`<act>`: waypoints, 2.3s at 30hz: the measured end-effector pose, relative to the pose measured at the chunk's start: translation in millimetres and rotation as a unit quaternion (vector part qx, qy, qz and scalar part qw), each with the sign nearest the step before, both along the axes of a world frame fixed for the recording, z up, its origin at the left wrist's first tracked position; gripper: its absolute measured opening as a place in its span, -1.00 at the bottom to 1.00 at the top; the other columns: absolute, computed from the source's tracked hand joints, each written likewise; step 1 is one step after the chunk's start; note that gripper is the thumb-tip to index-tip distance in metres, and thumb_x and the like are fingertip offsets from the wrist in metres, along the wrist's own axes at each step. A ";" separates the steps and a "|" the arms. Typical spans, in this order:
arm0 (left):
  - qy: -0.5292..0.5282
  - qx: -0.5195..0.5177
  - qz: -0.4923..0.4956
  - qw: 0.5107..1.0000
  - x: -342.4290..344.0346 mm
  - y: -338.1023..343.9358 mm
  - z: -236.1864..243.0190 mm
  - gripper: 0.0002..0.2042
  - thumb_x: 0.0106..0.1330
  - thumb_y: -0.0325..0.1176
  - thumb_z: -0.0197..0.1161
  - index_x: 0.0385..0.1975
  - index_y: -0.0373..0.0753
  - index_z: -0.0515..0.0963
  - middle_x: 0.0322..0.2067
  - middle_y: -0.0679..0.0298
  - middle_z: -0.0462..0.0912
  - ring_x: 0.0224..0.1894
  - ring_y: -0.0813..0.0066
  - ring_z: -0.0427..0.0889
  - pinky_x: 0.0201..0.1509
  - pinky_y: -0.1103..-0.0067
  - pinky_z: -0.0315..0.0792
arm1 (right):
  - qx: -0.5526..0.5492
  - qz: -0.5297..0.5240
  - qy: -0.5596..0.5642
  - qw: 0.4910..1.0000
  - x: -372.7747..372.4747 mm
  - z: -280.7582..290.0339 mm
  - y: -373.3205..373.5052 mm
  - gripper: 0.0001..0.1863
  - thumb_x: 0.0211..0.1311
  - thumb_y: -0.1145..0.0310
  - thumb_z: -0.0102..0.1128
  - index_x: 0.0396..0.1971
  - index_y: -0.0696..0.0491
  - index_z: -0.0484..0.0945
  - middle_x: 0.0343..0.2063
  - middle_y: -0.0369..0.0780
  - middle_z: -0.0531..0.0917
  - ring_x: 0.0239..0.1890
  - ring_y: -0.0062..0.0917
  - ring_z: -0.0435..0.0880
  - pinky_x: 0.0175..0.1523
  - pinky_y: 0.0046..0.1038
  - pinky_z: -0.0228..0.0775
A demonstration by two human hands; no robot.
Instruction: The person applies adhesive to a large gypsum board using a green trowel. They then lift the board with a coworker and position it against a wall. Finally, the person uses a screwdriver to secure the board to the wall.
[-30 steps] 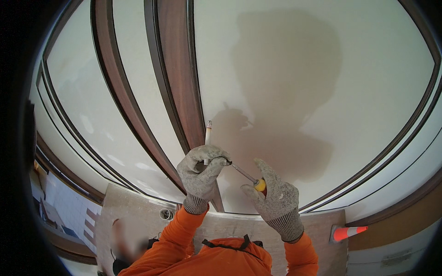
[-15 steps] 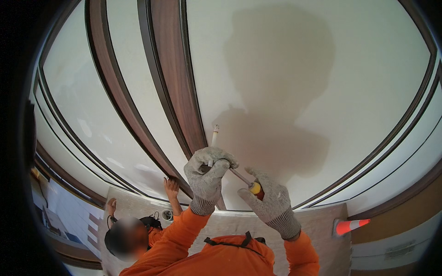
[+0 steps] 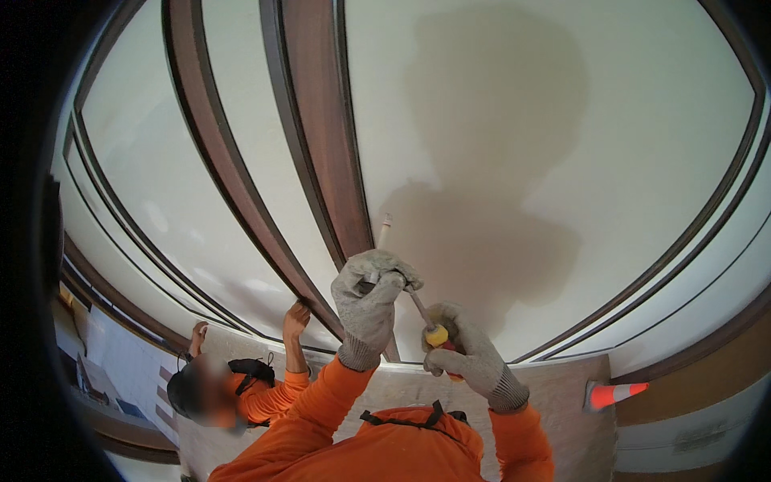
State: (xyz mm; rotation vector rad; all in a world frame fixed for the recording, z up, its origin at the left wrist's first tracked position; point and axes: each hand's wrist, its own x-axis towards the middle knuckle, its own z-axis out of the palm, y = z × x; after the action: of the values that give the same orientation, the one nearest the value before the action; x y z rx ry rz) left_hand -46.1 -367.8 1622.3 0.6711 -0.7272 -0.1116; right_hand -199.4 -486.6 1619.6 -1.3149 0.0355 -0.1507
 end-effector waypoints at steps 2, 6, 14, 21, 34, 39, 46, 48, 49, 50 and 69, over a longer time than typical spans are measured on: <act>0.025 0.067 0.016 0.997 -3.4 6.9 -2.9 -0.86 0.33 -0.71 0.28 -0.19 -0.36 0.58 -0.24 0.08 0.72 -0.21 0.30 0.81 -0.10 0.37 0.78 | -0.021 -0.029 -0.033 0.999 -2.9 -16.2 5.2 -0.50 0.38 0.54 0.23 0.29 0.17 0.38 -0.22 -0.20 0.63 -0.25 -0.55 0.68 -0.14 -0.45 0.62; 0.025 0.120 0.023 0.992 -11.7 10.5 -6.0 -0.83 0.29 -0.76 0.26 -0.21 -0.36 0.58 -0.27 0.07 0.71 -0.24 0.25 0.81 -0.13 0.33 0.80 | -0.092 -0.090 -0.067 0.989 -8.1 -38.9 11.6 -0.53 0.42 0.53 0.21 0.29 0.20 0.42 -0.07 -0.08 0.70 -0.12 -0.45 0.75 0.03 -0.36 0.68; -0.013 0.116 0.031 0.993 -8.4 19.3 -11.9 -0.82 0.29 -0.75 0.34 -0.15 -0.44 0.61 -0.19 0.01 0.75 -0.17 0.27 0.82 -0.05 0.37 0.80 | -0.043 -0.071 -0.103 0.991 -0.9 -53.5 15.5 -0.53 0.49 0.48 0.17 0.32 0.27 0.41 0.02 0.00 0.71 -0.04 -0.39 0.77 0.11 -0.31 0.70; -0.089 0.089 0.034 0.991 -4.4 10.6 -19.0 -0.81 0.38 -0.70 0.29 -0.05 -0.44 0.61 -0.10 -0.06 0.74 -0.11 0.23 0.81 -0.05 0.34 0.80 | -0.050 -0.093 -0.125 0.986 2.1 -47.4 8.6 -0.58 0.47 0.38 0.16 0.22 0.25 0.46 -0.16 0.03 0.74 -0.21 -0.39 0.79 -0.05 -0.35 0.73; -0.166 0.068 0.073 0.981 -15.6 22.9 9.4 -0.60 0.31 -0.73 0.22 0.16 -0.45 0.53 0.00 -0.13 0.73 -0.15 0.22 0.82 -0.20 0.40 0.78 | 0.017 -0.122 -0.186 0.975 2.5 -57.1 -9.6 -0.56 0.56 0.39 0.08 0.30 0.28 0.39 -0.05 0.09 0.73 -0.15 -0.33 0.79 -0.01 -0.28 0.72; -0.223 0.086 -0.113 0.964 -36.7 70.9 36.3 -0.74 0.30 -0.67 0.22 -0.01 -0.52 0.60 -0.22 -0.16 0.77 -0.28 0.19 0.84 -0.30 0.43 0.75 | -0.014 -0.232 -0.172 0.957 11.0 -42.8 -13.9 -0.41 0.53 0.00 0.15 0.26 0.19 0.37 -0.30 -0.05 0.76 -0.57 -0.55 0.70 -0.51 -0.53 0.56; 0.118 -0.230 -0.602 0.755 -77.7 66.0 41.0 -0.35 0.46 -0.06 0.35 0.45 -0.26 0.37 -0.30 0.00 0.55 -0.53 0.52 0.43 -0.54 0.68 0.34 | -0.094 -0.265 -0.133 0.950 9.4 -38.5 -47.1 -0.51 0.54 0.04 0.15 0.15 0.17 0.45 -0.38 -0.07 0.75 -0.64 -0.60 0.61 -0.55 -0.57 0.46; 0.159 -0.211 -0.556 0.788 -77.1 60.6 45.6 -0.40 0.46 -0.08 0.34 0.38 -0.26 0.40 -0.29 -0.02 0.58 -0.50 0.49 0.47 -0.48 0.64 0.38 | -0.107 -0.273 -0.125 0.948 4.9 -32.8 -53.7 -0.53 0.55 0.10 0.14 0.17 0.19 0.46 -0.37 -0.07 0.76 -0.60 -0.60 0.63 -0.49 -0.54 0.52; 0.075 -0.164 -0.481 0.858 -73.0 64.6 45.9 -0.43 0.46 -0.09 0.34 0.35 -0.26 0.42 -0.28 -0.03 0.59 -0.48 0.47 0.49 -0.45 0.62 0.40 | -0.105 -0.261 -0.129 0.951 10.2 -29.8 -51.4 -0.54 0.55 0.13 0.14 0.17 0.20 0.47 -0.36 -0.07 0.76 -0.59 -0.60 0.65 -0.47 -0.53 0.55; 0.002 -0.117 -0.392 0.912 -65.1 69.0 45.1 -0.46 0.46 -0.10 0.34 0.31 -0.26 0.44 -0.27 -0.03 0.60 -0.46 0.45 0.51 -0.43 0.60 0.42 | -0.095 -0.249 -0.140 0.954 16.1 -28.2 -48.6 -0.54 0.54 0.14 0.14 0.18 0.20 0.47 -0.36 -0.08 0.76 -0.59 -0.60 0.65 -0.47 -0.53 0.54; -0.500 0.287 0.043 0.816 -14.3 47.4 -158.5 -0.66 0.46 -0.27 0.29 0.16 -0.21 0.61 0.19 -0.04 0.67 0.19 0.13 0.71 0.28 0.26 0.56 | -0.169 -0.279 -0.115 0.938 17.5 -14.9 -69.8 -0.59 0.40 0.47 0.10 0.22 0.16 0.40 -0.27 -0.08 0.73 -0.49 -0.55 0.68 -0.41 -0.55 0.52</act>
State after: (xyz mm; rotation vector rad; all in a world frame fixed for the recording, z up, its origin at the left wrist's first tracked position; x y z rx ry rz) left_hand -60.4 -320.4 1463.9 1.3738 -1.7166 0.1368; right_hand -182.0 -556.4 1604.7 -1.5947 0.1910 -0.8248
